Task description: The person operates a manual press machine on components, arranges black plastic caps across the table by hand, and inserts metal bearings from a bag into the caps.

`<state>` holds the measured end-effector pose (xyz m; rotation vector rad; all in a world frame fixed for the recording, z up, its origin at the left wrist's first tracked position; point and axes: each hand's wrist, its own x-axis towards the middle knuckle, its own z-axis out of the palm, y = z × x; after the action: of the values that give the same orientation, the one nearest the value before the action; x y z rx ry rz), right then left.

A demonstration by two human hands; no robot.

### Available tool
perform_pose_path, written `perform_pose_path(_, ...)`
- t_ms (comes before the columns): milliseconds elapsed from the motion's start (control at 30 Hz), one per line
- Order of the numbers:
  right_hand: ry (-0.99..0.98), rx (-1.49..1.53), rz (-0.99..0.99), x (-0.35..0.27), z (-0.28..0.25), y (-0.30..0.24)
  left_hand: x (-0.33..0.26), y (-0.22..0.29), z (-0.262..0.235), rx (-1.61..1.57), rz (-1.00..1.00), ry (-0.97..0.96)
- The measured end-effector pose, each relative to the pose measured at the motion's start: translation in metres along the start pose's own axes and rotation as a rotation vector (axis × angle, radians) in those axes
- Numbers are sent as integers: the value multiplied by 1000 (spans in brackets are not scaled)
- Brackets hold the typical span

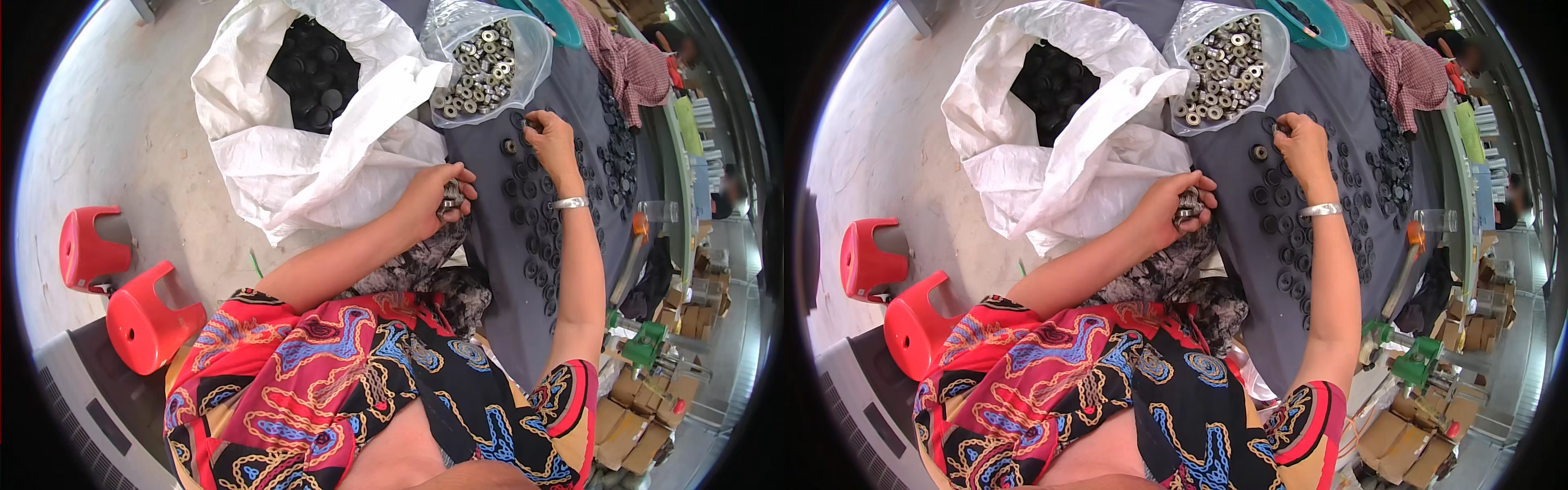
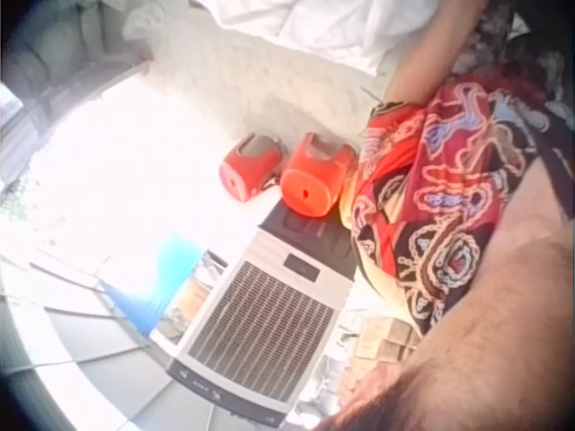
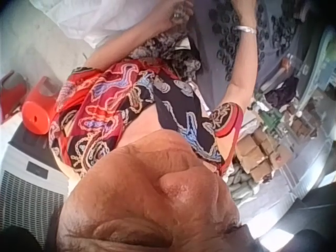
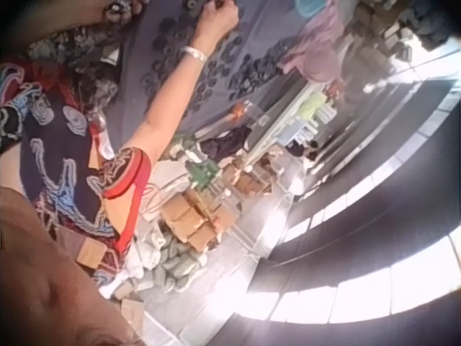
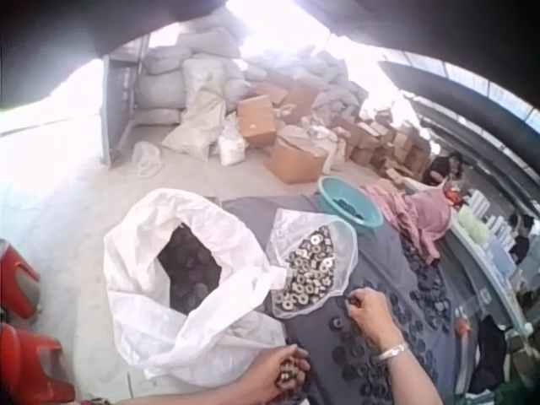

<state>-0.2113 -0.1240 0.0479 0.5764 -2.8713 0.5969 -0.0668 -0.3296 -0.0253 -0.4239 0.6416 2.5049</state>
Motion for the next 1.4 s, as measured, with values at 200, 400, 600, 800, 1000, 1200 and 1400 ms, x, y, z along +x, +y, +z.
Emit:
perform_pose_path(200, -54, -65, 41, 18, 13, 6, 2, -1, -5, 21, 27, -3)
perform_pose_path(400, -148, -128, 50, 27, 8, 0, 1, -2, -5, 11, 43, -27)
perform_pose_path(600, -171, -120, 35, 30, 6, 3, -1, -1, -3, 21, 39, -23)
perform_pose_path(800, -235, -233, 62, 35, 5, -15, -1, -2, -4, 26, 55, -11)
perform_pose_path(1000, -180, -316, -82, 31, 7, -4, 3, -4, 2, -14, 9, -2)
perform_pose_path(1200, 50, -166, -242, -33, -10, -59, 3, -3, 3, 4, -20, -9)
perform_pose_path(1400, -162, 118, -437, -110, -5, -121, 8, -11, 21, -76, 28, 45)
